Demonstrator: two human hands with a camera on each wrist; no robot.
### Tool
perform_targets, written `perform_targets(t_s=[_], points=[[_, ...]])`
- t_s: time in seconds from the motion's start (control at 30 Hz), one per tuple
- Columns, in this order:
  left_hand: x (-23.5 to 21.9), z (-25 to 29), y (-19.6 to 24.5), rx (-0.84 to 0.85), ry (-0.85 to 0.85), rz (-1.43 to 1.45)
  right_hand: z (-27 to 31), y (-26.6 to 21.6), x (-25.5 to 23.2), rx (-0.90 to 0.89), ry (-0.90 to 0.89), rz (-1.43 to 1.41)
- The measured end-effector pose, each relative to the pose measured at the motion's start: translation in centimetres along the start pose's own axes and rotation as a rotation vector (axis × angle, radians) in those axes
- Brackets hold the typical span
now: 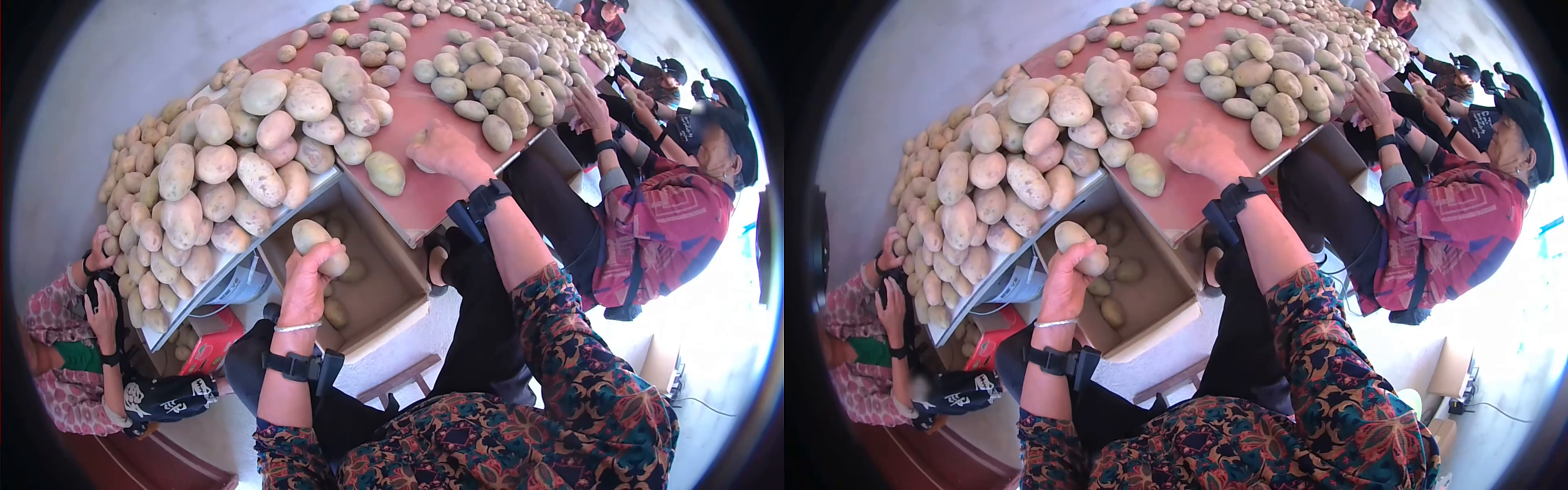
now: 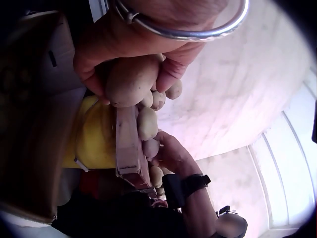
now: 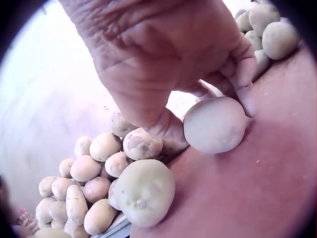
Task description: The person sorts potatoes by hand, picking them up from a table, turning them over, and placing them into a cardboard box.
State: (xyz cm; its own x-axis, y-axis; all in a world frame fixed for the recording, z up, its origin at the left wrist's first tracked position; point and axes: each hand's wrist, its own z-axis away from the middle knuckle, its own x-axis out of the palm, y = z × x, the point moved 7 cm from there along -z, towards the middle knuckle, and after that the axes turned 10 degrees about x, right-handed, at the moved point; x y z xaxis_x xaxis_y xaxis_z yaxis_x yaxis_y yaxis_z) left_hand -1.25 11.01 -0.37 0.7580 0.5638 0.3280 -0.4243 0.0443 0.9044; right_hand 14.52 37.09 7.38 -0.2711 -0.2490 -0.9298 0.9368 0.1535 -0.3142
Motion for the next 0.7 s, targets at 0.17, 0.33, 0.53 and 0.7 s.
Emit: perform_targets(t_s=[0.17, 0.33, 0.53, 0.7], points=[[0.1, 0.2, 0.0, 0.005, 0.0, 0.0, -0.5, 1.6, 1.6, -0.051, -0.307, -0.611], [0.0, -0.2, -0.3, 0.005, -0.01, 0.006, 3.1, -2.4, 1.2, -0.162, -0.466, -0.997], [0.2, 0.0, -0.2, -0.008, -0.01, 0.039, 7.2, -5.8, 2.2, -0.459, 0.077, -0.107], [-1.1, -0.3, -0.2, 0.076, -0.031, -0.133, 8.1, -6.1, 3.9, -0.589, -0.225, -0.048]])
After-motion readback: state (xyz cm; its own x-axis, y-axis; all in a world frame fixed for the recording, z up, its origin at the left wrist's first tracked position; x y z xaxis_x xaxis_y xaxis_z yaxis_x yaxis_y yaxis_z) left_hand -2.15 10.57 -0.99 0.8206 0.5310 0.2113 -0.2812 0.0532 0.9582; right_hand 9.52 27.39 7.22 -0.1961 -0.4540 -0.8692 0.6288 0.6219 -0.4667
